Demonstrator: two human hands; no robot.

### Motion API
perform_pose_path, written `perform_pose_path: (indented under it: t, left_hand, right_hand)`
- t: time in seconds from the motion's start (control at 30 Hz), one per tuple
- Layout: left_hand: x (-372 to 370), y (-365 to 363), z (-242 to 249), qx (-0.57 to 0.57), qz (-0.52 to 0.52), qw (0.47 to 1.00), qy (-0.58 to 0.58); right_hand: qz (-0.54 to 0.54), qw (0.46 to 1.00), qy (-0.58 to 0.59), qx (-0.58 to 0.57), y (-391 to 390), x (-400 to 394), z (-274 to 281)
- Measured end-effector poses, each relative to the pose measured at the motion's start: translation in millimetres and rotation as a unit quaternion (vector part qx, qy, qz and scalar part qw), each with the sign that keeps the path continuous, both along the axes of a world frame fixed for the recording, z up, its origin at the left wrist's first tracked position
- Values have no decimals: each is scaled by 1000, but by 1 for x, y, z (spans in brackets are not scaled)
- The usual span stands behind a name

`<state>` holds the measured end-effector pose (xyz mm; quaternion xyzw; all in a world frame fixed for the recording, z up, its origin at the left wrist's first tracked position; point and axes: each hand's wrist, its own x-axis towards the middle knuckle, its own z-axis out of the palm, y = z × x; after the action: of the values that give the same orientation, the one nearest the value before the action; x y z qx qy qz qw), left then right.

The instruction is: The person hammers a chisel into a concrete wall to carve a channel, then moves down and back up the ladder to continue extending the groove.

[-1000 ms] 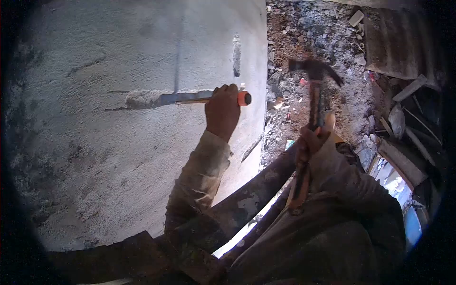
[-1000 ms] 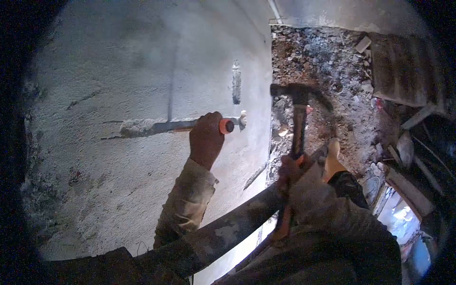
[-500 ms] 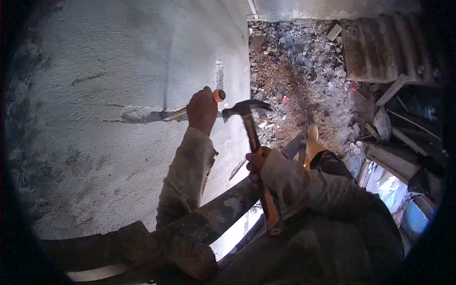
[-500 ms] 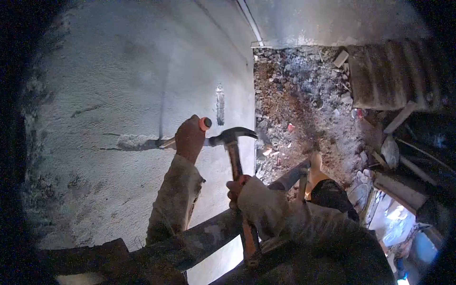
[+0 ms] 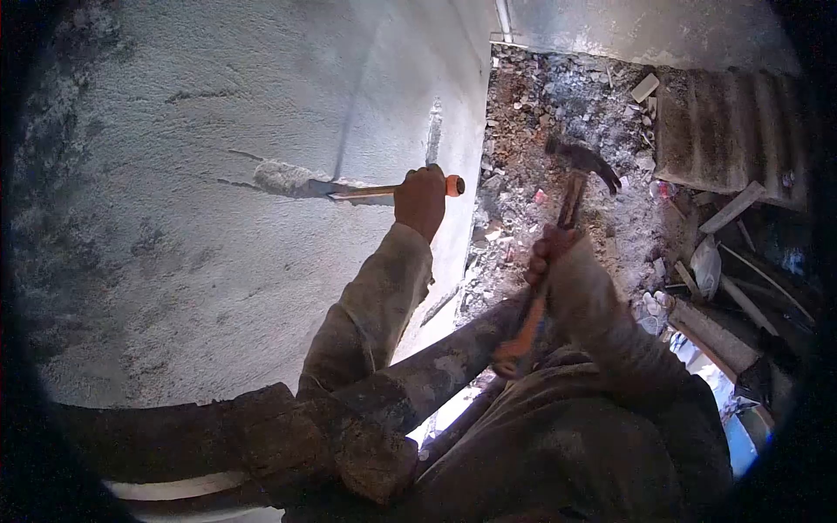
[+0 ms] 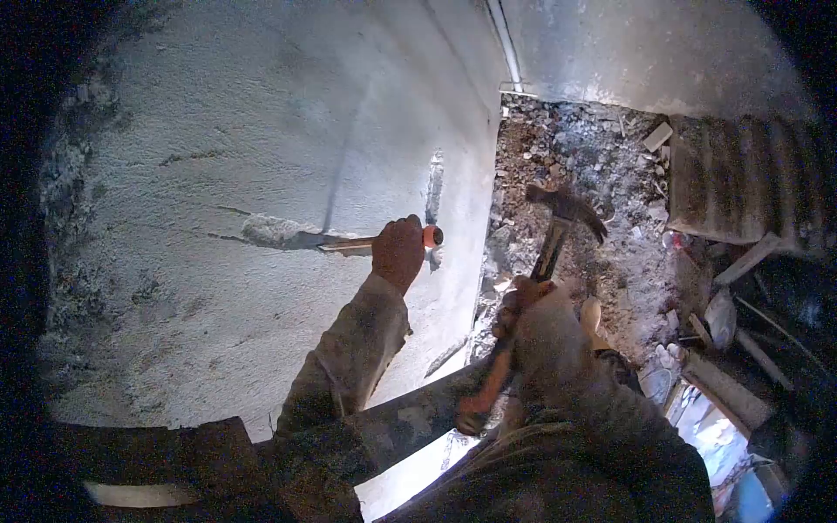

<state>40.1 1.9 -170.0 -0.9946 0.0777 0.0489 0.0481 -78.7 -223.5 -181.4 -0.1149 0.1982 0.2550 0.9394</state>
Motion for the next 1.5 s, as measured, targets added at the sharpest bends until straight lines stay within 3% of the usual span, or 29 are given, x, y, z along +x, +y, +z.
perform_pose_path:
  t: [0.03,0.07,0.1,0.13,0.23,0.27,0.3,0.37,0.4,0.43,0.5,0.53,0.57,0.63,0.77,0.83,0.9,0.97,1.3,1.37,1.4,1.47,1.5]
  left_hand:
    - [2,-1,0,1,-19,1000,-14]
    - [5,-1,0,-1,-22,1000,-16]
    - [6,4,1,-1,-22,1000,-19]
    - [6,6,2,0,-20,1000,-19]
    - [3,7,-5,16,-16,1000,-17]
    - [3,7,-7,20,-24,999,-25]
    - [1,10,-7,20,-20,999,-24]
    - [5,9,-6,-28,-29,998,-53]
    - [8,7,0,4,-21,1000,-18]
    - [6,6,1,3,-23,1000,-14]
    - [5,10,3,0,8,1000,-1]
    - [4,9,1,7,11,1000,-14]
    - [2,11,1,7,11,1000,-12]
    - [-2,12,6,1,-14,999,-36]
    - [-2,1,30,-36,-26,998,-48]
    - [1,-11,39,-25,-13,999,-29]
    - [0,-13,42,-33,-16,999,-16]
    - [-2,-14,46,-14,-17,1000,-15]
    - [2,-20,49,-6,-16,998,-67]
    - [0,-22,50,28,-14,999,-6]
    - [-1,-21,51,28,-13,1000,-6]
    - [-3,-17,54,73,-107,990,-61]
    - [1,-9,51,74,-105,990,-62]
  right_hand:
    - [-8,934,99,-342,12,5,39]
    - [50,970,157,-176,3,6,56]
    - [106,972,211,-3,-2,6,65]
    - [254,936,30,-241,17,10,69]
    - [213,948,85,-221,-9,22,40]
    - [70,983,54,161,-22,15,3]
    - [74,983,56,161,-14,6,8]
    - [57,981,-58,-174,8,-8,24]
    - [129,991,-10,-21,1,9,92]
    - [287,950,50,-112,10,18,55]
    - [253,962,59,-82,-9,22,53]
    - [251,960,127,-10,-8,31,50]
    - [255,922,195,-217,-8,37,69]
    - [115,955,177,-208,-18,24,70]
    - [179,958,152,-165,-47,25,37]
    - [205,964,167,-17,-52,24,40]
    - [229,962,139,-60,-49,21,42]
    - [172,966,164,-106,-43,15,51]
    - [217,959,181,-32,-53,17,32]
    - [241,937,170,-186,-51,19,35]
    - [242,937,170,-186,-53,18,28]
    - [228,941,211,-136,-55,17,13]
    - [230,940,211,-136,-55,16,13]
